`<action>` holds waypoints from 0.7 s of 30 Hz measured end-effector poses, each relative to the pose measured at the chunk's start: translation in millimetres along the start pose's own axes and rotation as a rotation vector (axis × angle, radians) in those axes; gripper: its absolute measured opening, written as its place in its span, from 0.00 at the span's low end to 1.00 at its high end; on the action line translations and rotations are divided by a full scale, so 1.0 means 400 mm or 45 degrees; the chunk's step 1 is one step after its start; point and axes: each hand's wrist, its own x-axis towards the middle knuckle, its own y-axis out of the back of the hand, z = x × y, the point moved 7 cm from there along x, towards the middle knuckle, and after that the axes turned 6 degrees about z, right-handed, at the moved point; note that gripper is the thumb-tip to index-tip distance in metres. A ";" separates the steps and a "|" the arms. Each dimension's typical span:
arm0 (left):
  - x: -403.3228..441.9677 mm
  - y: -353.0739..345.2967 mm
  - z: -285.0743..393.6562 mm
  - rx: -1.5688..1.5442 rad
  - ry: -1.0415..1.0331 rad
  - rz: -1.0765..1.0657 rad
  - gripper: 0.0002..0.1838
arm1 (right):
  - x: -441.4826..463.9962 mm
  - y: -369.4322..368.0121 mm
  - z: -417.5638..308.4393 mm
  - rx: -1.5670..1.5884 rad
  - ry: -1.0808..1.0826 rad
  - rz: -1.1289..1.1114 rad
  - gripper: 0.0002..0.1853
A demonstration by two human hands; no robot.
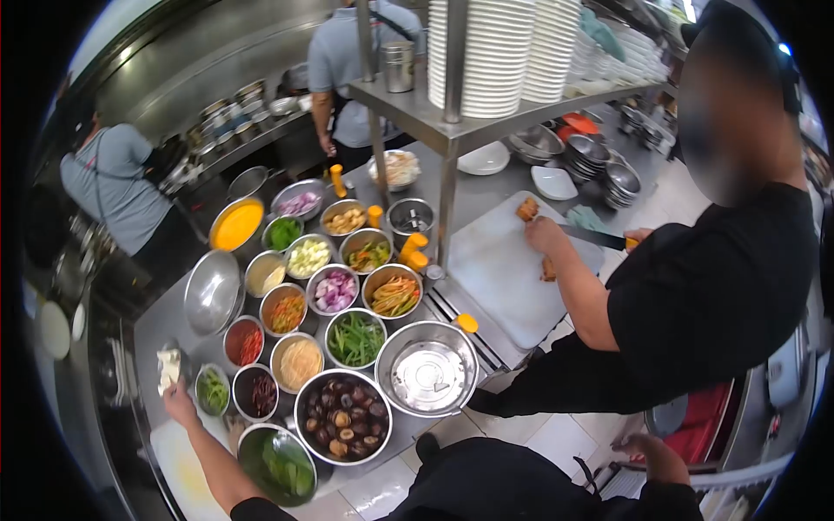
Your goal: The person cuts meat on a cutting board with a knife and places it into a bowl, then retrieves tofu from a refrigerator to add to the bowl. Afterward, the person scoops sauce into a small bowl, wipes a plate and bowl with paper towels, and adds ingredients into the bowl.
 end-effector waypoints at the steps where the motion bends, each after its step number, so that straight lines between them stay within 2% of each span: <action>1: 0.039 -0.044 -0.058 0.013 -0.138 0.066 0.22 | -0.025 0.013 -0.021 0.041 0.047 0.051 0.37; 2: 0.057 -0.083 -0.093 -0.014 0.005 -0.095 0.18 | -0.007 0.011 -0.024 0.020 0.083 0.037 0.35; 4: 0.110 -0.147 -0.179 0.061 -0.167 -0.164 0.18 | -0.065 0.050 -0.051 0.022 0.066 0.133 0.34; 5: 0.092 -0.121 -0.161 0.050 -0.067 -0.259 0.20 | -0.098 0.075 -0.070 0.004 0.052 0.155 0.34; 7: 0.025 -0.033 -0.072 0.051 0.137 -0.443 0.26 | 0.088 0.020 -0.001 -0.029 0.061 -0.052 0.38; 8: 0.064 0.000 -0.107 0.048 -0.163 -0.238 0.35 | 0.164 -0.007 0.028 -0.045 0.068 -0.155 0.42; 9: 0.051 0.086 -0.105 0.023 -0.157 -0.210 0.34 | 0.173 0.054 -0.029 -0.145 0.114 -0.138 0.36; 10: 0.033 0.173 -0.094 -0.078 -0.427 0.049 0.36 | 0.190 0.211 -0.164 -0.322 0.330 0.096 0.29; 11: 0.026 0.262 -0.129 0.117 -0.484 0.122 0.38 | 0.203 0.441 -0.419 -0.639 0.711 0.513 0.23; 12: -0.014 0.372 -0.136 0.389 -0.552 0.294 0.41 | 0.162 0.679 -0.752 -1.048 1.057 1.008 0.17; 13: -0.047 0.472 -0.161 0.650 -0.282 0.334 0.44 | 0.109 0.851 -1.072 -1.499 1.249 1.542 0.12; 14: -0.099 0.578 -0.167 0.826 0.021 0.355 0.46 | 0.059 0.927 -1.247 -1.738 1.307 1.962 0.09; 16: -0.253 0.761 -0.138 1.115 0.540 0.458 0.42 | 0.062 0.929 -1.298 -2.199 1.456 2.170 0.10; 17: -0.327 0.830 -0.158 1.210 0.736 0.389 0.39 | -0.135 0.898 -1.256 -1.582 1.538 1.987 0.10; 18: -0.398 0.888 -0.190 1.279 0.924 0.307 0.36 | -0.445 0.829 -1.200 -0.942 1.653 1.819 0.10; 20: -0.572 0.978 -0.249 1.338 1.244 0.114 0.32 | -0.185 0.926 -1.276 -0.642 2.096 1.587 0.10; 21: -0.663 1.008 -0.294 1.438 1.428 -0.148 0.35 | -0.060 0.972 -1.308 -0.520 2.302 1.442 0.10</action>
